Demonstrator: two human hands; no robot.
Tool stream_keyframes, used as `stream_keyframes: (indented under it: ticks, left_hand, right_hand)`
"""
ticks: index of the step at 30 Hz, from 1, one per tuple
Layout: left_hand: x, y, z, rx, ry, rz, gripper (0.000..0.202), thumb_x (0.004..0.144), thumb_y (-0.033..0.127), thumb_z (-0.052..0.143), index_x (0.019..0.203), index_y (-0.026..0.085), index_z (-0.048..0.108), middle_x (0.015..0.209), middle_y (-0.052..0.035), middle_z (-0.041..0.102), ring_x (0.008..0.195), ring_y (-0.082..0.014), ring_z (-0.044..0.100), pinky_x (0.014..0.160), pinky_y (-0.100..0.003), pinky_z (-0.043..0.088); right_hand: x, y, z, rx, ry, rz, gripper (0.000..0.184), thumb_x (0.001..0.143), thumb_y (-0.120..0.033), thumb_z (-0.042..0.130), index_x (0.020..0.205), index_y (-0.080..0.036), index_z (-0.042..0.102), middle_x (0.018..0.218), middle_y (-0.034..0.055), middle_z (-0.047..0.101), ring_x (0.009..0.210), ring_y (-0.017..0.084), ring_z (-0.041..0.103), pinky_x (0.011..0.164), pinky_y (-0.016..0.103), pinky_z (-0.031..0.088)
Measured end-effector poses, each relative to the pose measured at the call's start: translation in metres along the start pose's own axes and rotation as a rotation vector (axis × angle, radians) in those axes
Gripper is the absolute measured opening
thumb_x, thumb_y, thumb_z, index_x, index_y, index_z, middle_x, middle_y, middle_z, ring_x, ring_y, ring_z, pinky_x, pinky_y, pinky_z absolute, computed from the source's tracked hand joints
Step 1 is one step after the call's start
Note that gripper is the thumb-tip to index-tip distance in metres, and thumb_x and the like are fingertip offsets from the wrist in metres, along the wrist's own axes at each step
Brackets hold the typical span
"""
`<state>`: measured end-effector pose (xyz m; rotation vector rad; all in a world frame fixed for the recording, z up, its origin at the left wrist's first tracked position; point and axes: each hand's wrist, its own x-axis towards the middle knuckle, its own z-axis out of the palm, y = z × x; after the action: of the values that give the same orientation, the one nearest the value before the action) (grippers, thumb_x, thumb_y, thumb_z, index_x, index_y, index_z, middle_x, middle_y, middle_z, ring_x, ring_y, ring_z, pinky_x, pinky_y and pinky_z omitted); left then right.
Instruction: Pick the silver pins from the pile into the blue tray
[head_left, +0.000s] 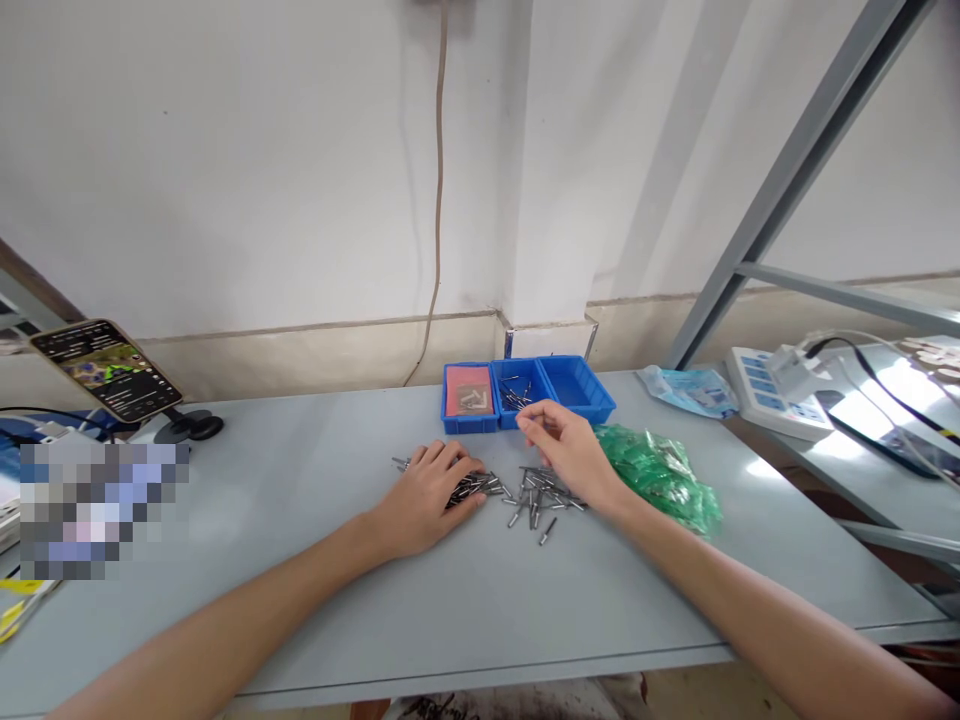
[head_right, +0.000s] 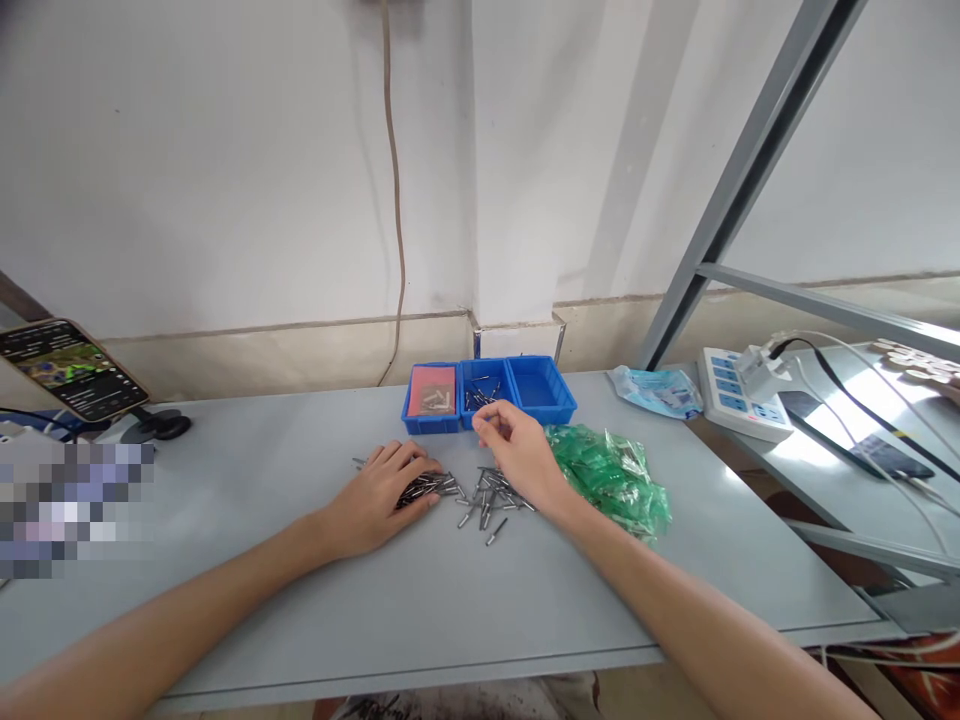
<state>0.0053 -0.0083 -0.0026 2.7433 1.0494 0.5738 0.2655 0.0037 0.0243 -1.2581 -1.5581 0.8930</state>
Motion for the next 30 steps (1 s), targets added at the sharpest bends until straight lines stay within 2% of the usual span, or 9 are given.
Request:
stream_keyframes:
  ticks: [3,5,8,17,20,23,27,30]
  left_hand:
    - [0.0,0.0,0.0,0.007,0.009,0.002,0.028,0.109,0.045,0.051,0.129,0.026,0.061,0.121,-0.0071,0.062,0.104,-0.0264,0.055,0.091,-0.043,0.044]
    - [0.0,-0.001,0.001,0.009,0.016,0.005,0.029,0.11,0.045,0.051,0.128,0.026,0.062,0.12,-0.0072,0.062,0.103,-0.0262,0.055,0.09,-0.042,0.044]
    - [0.0,0.0,0.001,0.012,0.017,0.004,0.028,0.11,0.045,0.051,0.127,0.026,0.062,0.119,-0.0069,0.062,0.103,-0.0261,0.055,0.091,-0.042,0.044]
    - [0.0,0.0,0.0,0.013,0.002,0.0,0.025,0.109,0.043,0.053,0.127,0.027,0.06,0.12,-0.0062,0.061,0.103,-0.0262,0.054,0.092,-0.043,0.043]
    - [0.0,0.0,0.001,0.009,0.008,0.003,0.025,0.109,0.042,0.052,0.126,0.027,0.061,0.119,-0.0064,0.061,0.103,-0.0262,0.054,0.091,-0.042,0.043]
    - [0.0,0.0,0.001,0.013,0.016,0.007,0.024,0.109,0.042,0.052,0.125,0.026,0.061,0.118,-0.0066,0.061,0.102,-0.0261,0.054,0.09,-0.042,0.043]
    - [0.0,0.0,0.001,0.009,0.0,0.002,0.023,0.109,0.041,0.052,0.125,0.026,0.06,0.118,-0.0063,0.061,0.102,-0.0259,0.053,0.09,-0.042,0.042]
    - [0.0,0.0,0.0,0.007,-0.007,0.0,0.024,0.109,0.041,0.053,0.126,0.026,0.06,0.119,-0.006,0.061,0.103,-0.0261,0.053,0.091,-0.042,0.042]
  right_hand:
    - [-0.002,0.0,-0.004,-0.389,-0.122,-0.212,0.014,0.098,-0.037,0.066,0.092,-0.024,0.068,0.079,-0.0003,0.064,0.072,0.018,0.057,0.066,0.032,0.043]
    - [-0.004,0.002,-0.005,-0.527,-0.213,-0.281,0.011,0.096,-0.032,0.069,0.089,-0.024,0.066,0.084,0.0001,0.064,0.078,0.019,0.059,0.07,0.032,0.042]
    - [-0.006,0.007,-0.003,-0.636,-0.283,-0.325,0.012,0.093,-0.027,0.073,0.089,-0.023,0.062,0.086,0.0001,0.062,0.083,0.02,0.059,0.074,0.032,0.042]
    - [-0.007,0.004,-0.002,-0.629,-0.325,-0.342,0.01,0.096,-0.017,0.063,0.089,-0.023,0.061,0.084,-0.0014,0.061,0.077,0.018,0.057,0.072,0.031,0.04]
    - [-0.007,0.0,-0.002,-0.602,-0.378,-0.35,0.012,0.095,-0.024,0.069,0.086,-0.023,0.062,0.077,-0.0034,0.059,0.074,0.017,0.056,0.074,0.031,0.039]
    - [-0.01,0.001,0.001,-0.596,-0.412,-0.378,0.016,0.091,-0.029,0.076,0.086,-0.023,0.063,0.079,-0.0035,0.059,0.076,0.017,0.058,0.077,0.032,0.039]
    - [-0.011,0.004,0.003,-0.623,-0.413,-0.397,0.014,0.091,-0.018,0.072,0.084,-0.022,0.061,0.081,-0.0035,0.062,0.079,0.017,0.058,0.079,0.031,0.037]
    - [-0.01,0.005,0.003,-0.652,-0.388,-0.407,0.014,0.091,-0.015,0.068,0.084,-0.022,0.058,0.079,-0.0034,0.061,0.079,0.017,0.057,0.078,0.031,0.036]
